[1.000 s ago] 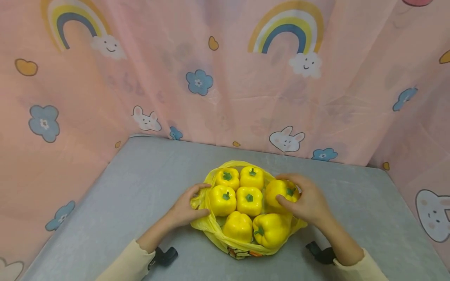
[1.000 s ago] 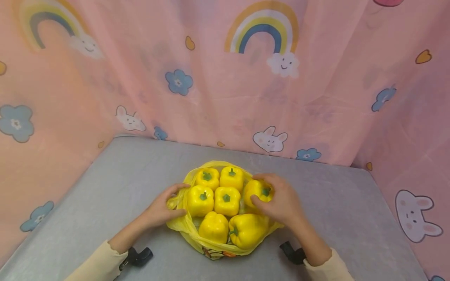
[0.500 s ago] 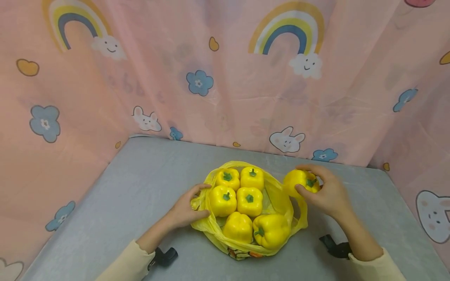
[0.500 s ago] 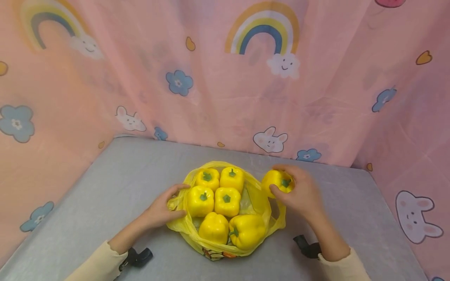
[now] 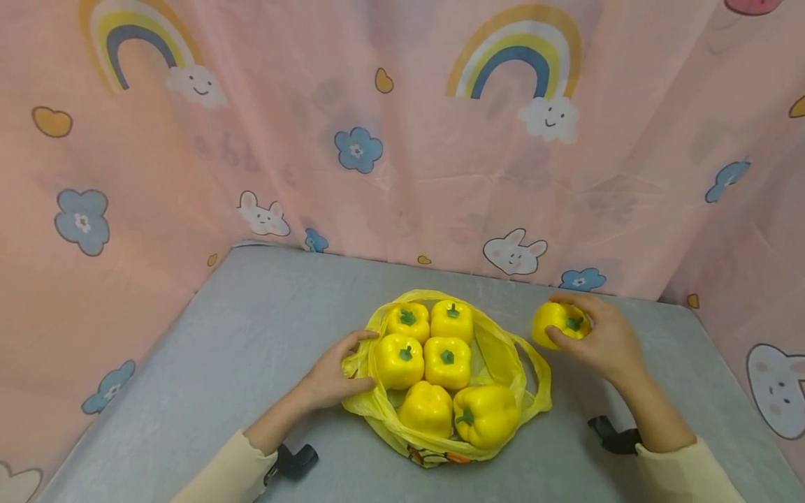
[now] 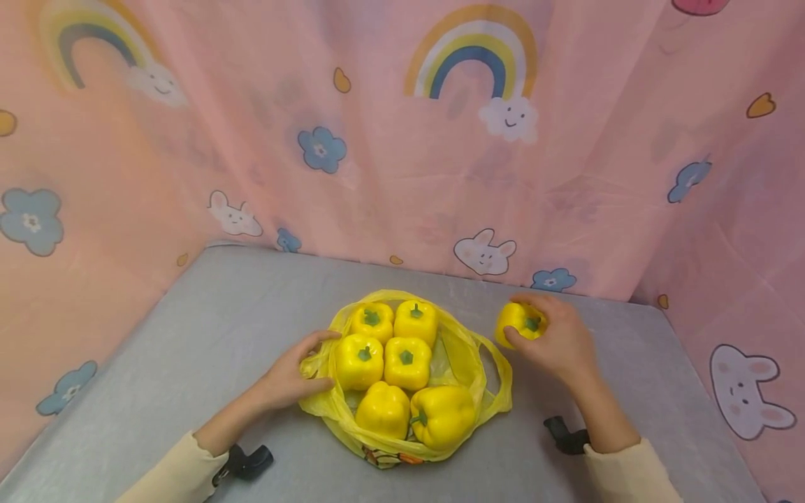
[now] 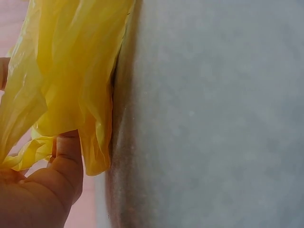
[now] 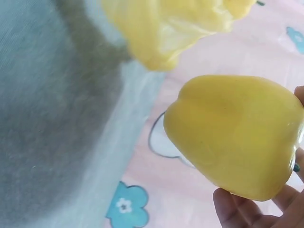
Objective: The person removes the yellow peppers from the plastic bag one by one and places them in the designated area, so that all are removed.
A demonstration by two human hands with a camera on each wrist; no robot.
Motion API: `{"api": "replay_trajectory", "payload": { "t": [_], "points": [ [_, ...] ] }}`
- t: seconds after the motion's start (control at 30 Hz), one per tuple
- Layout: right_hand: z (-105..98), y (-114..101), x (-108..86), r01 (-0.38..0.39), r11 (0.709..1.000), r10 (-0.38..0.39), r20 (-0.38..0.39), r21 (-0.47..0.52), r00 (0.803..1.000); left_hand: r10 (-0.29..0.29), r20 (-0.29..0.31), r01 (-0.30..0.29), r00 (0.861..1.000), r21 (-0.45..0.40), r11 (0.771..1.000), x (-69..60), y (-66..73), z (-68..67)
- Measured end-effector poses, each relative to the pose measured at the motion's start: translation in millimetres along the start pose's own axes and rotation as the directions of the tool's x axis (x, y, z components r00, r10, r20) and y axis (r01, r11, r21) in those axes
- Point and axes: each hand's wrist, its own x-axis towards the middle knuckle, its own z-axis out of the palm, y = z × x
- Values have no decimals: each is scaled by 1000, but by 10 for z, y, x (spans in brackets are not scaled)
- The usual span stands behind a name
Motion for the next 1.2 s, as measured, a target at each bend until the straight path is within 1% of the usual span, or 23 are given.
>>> {"api": "replay_trajectory", "payload": {
  "t": [0.13,0.27,0.43,0.6,0.8,0.93,1.2],
  "points": [
    [29,79,46,-4,999,5,30,-36,1000,-15,1,15,1000,1,1000,-8,6,2],
    [76,143,90,5,999,-2,54,-48,999,-31,-4,31,1000,3,1000,-12,2,4],
    [123,203,105,-2,998,6,75,-59,997,-29,0,29,1000,13,1000,1,-20,12],
    [154,231,116,-19,997,26,101,-71,995,-20,11,20,1000,11,1000,16,-33,12],
    [216,259,158,-27,997,35,129,-68,991,-34,8,34,999,10,999,26,-18,-6],
    [252,279,171,-28,998,37,143,-63,989,-32,7,32,999,9,999,24,-13,-12],
    [280,295,154,-35,997,45,144,-71,989,-29,0,29,1000,7,1000,15,-28,-3]
  ]
}}
